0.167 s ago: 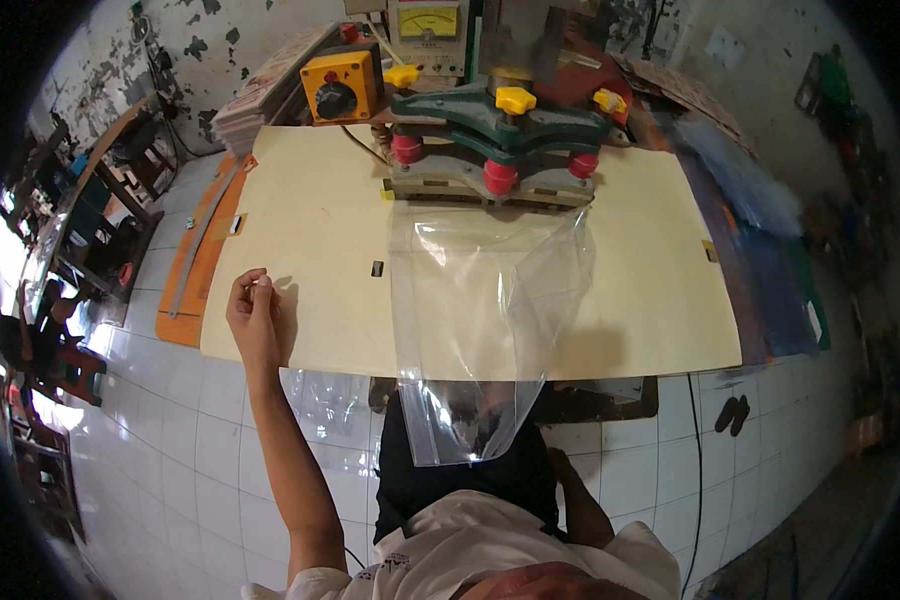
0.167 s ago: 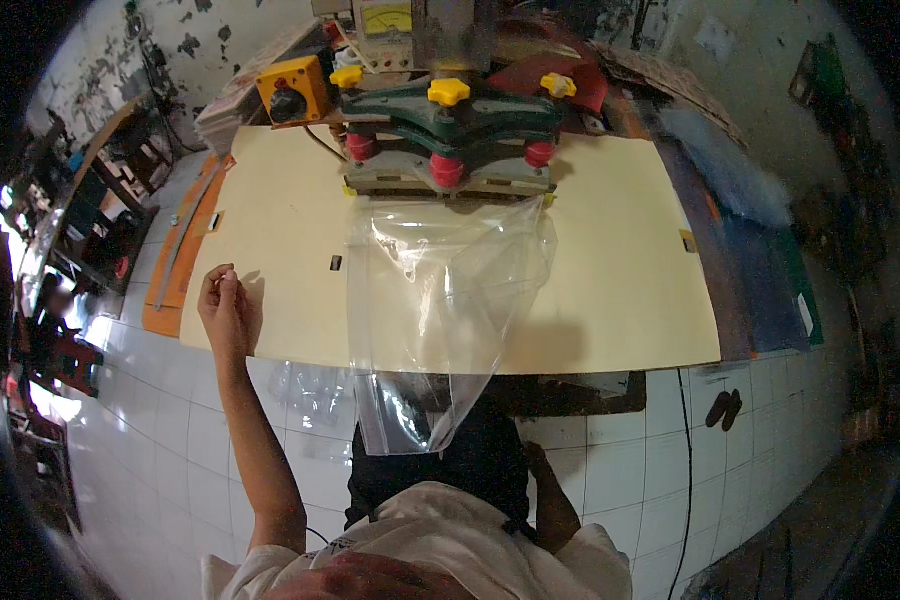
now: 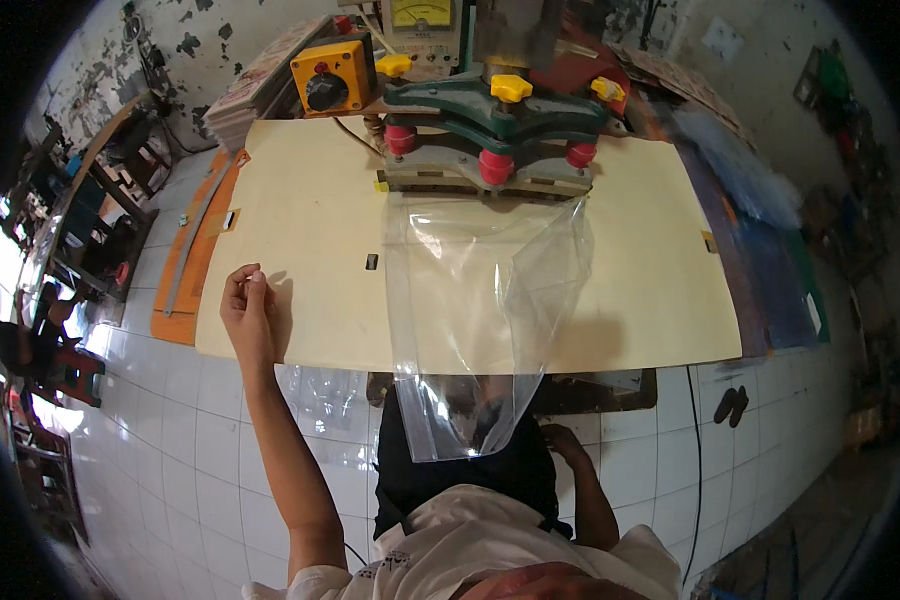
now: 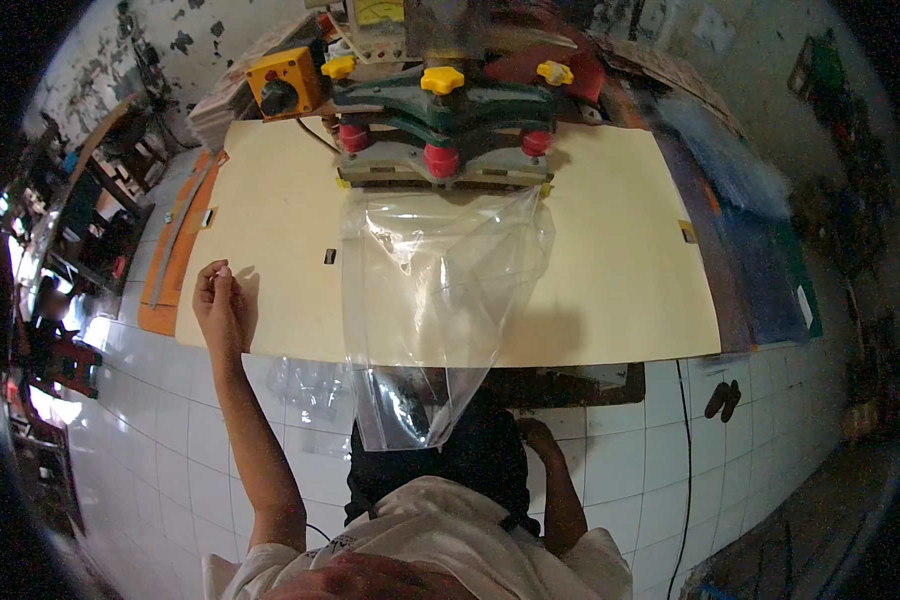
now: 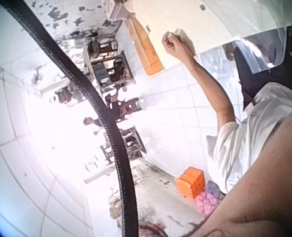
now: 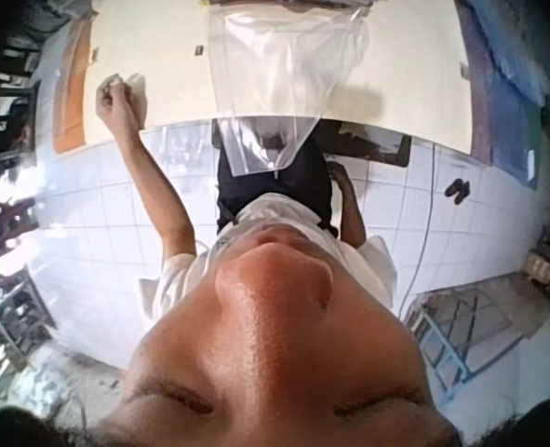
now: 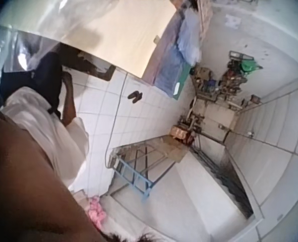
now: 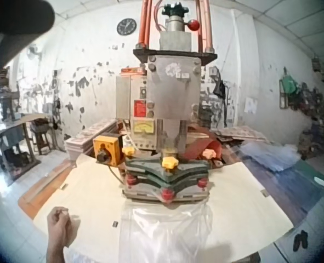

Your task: The person opens and stretches a transparent plastic bag by hand, folds its corners, and flattens it along the work surface.

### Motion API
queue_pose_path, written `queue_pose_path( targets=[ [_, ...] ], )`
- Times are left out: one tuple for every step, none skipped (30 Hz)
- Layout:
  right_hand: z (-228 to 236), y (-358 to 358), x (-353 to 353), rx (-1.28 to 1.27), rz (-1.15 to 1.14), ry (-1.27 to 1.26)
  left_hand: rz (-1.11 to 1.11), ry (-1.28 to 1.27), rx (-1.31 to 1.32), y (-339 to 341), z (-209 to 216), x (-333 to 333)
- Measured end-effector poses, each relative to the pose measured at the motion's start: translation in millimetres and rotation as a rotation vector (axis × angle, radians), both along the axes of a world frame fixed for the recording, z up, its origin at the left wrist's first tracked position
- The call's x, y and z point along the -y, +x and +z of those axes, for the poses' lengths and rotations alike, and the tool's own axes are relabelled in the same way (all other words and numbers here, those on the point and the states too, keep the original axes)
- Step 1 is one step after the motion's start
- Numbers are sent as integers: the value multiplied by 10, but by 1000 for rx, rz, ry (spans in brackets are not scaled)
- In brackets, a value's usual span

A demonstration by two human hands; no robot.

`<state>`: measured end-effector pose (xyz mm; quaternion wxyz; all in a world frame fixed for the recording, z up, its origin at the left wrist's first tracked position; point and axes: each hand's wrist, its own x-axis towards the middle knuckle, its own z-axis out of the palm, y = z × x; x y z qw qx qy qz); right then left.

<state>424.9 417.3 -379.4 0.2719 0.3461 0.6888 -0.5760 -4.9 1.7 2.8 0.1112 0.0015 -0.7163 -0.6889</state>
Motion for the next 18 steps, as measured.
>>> queue_pose_path(
  targets=[
    [502,-367,160,-17,-79,-122,41,-8,-8,42,22,122],
    [788,-481,100,-17,-83,-113,37,1,-7,26,20,109],
    [1037,-579,49,-62,-6,-117,25,-3,-20,6,29,84],
    [1269,-665,8,-107,71,-121,15,-8,-33,-14,36,62],
    [1518,-761,-1,-104,68,-119,11,-7,-30,-43,8,54],
    [1790,-871,15,-138,194,-131,1,-6,-28,-63,-3,63],
    [2086,-977,26,-171,319,-140,-11,-3,-25,-84,-17,58],
    [2422,-1091,54,-171,320,-141,-10,-4,-25,-93,-3,45],
    [2788,-1207,86,-163,494,-172,4,-10,-13,-95,31,23],
    [3130,-1293,70,-149,658,-196,8,-8,2,-121,26,-46],
    [3413,-1363,10,-147,654,-194,3,-6,3,-144,4,-107],
    [3695,-1431,-76,-371,728,-258,-7,-11,-15,-164,3,-147],
    [3915,-1507,-173,-600,798,-325,-15,-21,-35,-176,1,-170],
    [4121,-1592,-287,-660,754,-282,-13,-23,-35,-187,-9,-180],
    [4253,-1678,-413,-720,709,-236,-18,-25,-26,-201,-16,-194],
    [4268,-1759,-527,-758,520,-258,-22,-29,-17,-209,-32,-203],
    [4279,-1855,-632,-791,331,-279,-20,-30,-17,-213,-44,-205],
    [4269,-2022,-744,-790,331,-280,-31,-44,-2,-219,-50,-213]
  ],
)
